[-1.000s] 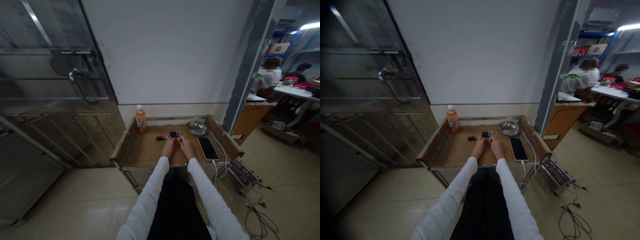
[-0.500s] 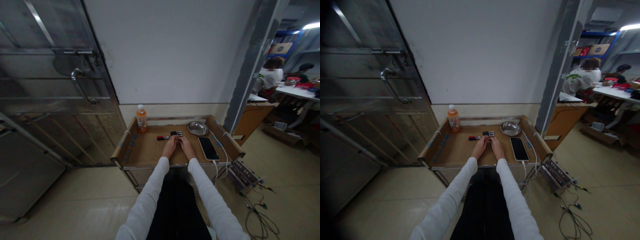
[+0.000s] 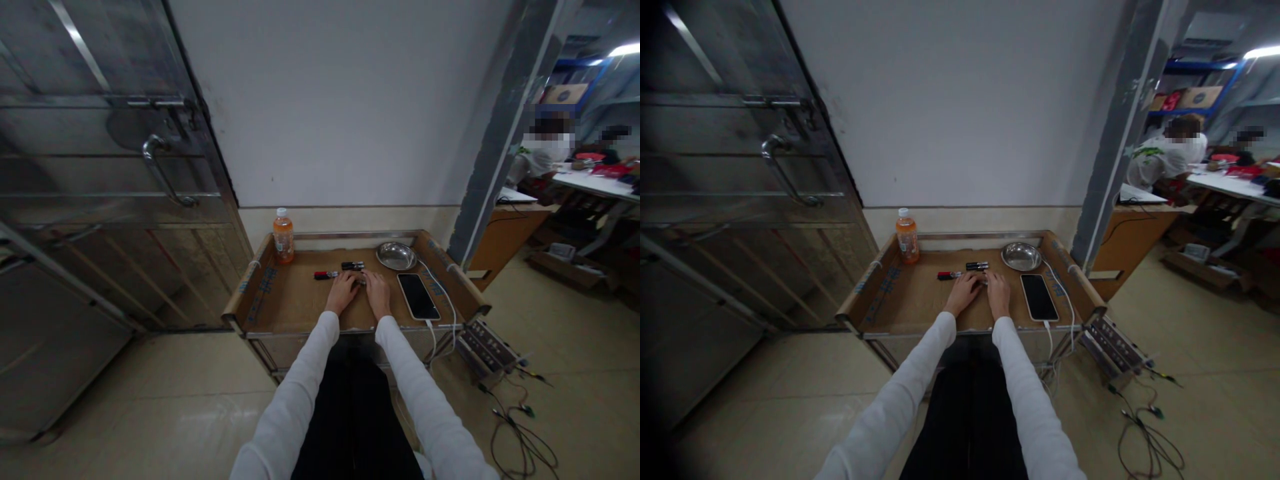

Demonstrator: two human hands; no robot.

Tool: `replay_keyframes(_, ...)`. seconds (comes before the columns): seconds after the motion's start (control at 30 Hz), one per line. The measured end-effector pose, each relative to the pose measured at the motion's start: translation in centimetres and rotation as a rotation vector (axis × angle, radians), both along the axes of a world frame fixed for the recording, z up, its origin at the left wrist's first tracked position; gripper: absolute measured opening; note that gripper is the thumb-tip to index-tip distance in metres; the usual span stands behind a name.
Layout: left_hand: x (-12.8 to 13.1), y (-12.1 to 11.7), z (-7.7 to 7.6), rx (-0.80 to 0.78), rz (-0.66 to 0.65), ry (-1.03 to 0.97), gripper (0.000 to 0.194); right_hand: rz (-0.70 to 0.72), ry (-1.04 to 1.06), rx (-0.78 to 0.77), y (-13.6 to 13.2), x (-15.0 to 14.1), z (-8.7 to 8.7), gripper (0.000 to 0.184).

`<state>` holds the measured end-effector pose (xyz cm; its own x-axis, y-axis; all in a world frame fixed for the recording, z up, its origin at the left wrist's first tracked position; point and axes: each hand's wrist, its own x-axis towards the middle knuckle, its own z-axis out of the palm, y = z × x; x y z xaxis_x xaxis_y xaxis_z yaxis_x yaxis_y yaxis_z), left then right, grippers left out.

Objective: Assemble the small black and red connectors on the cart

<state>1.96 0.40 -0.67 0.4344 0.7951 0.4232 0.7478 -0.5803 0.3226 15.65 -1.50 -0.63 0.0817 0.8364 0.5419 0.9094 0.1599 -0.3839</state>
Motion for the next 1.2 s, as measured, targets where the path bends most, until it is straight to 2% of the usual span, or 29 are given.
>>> replay_keyframes(0.07,-0.1,-0.1,0.1,0.007,0.02,0.023,0.018,-0.03,-0.021,0.001,0.0,0.0,0.0,0.034)
replay_keyframes(0.2,-0.2,-0.3,0.3,0.032,0.089,-0.012,0.018,-0.071,-0.043,-0.006,-0.1,0.0,-0.1,0.034)
replay_keyframes(0.37,-0.3,-0.6,0.5,0.054,0.174,-0.022,0.02,-0.039,-0.051,-0.032,0.0,0.0,-0.2,0.032)
replay_keyframes(0.57,-0.3,-0.6,0.4,0.072,0.171,-0.054,0.018,0.118,-0.039,0.005,0.2,-0.1,-0.2,0.034)
replay_keyframes(0.7,-0.4,-0.6,0.4,0.066,0.182,-0.09,0.02,0.288,-0.04,-0.012,-0.2,-0.5,0.2,0.053)
replay_keyframes(0.77,-0.4,-0.8,0.6,0.06,0.214,-0.082,0.021,0.3,-0.02,-0.023,-0.4,-0.7,0.5,0.06)
replay_keyframes(0.83,-0.3,-1.1,0.9,0.068,0.3,-0.054,0.022,0.298,-0.01,-0.03,-0.5,-0.8,0.5,0.066)
replay_keyframes(0.9,-0.3,-1.4,1.2,0.091,0.442,-0.021,0.024,0.271,-0.008,-0.045,-0.3,-0.9,0.4,0.067)
replay_keyframes(1.03,-0.4,-2.1,1.4,0.104,0.698,0.013,0.025,0.172,-0.02,-0.067,0.5,-0.8,-0.5,0.058)
replay_keyframes(1.2,-0.5,-2.5,1.2,0.071,0.773,0.053,0.028,0.08,-0.1,-0.098,1.2,-0.6,-1.6,0.05)
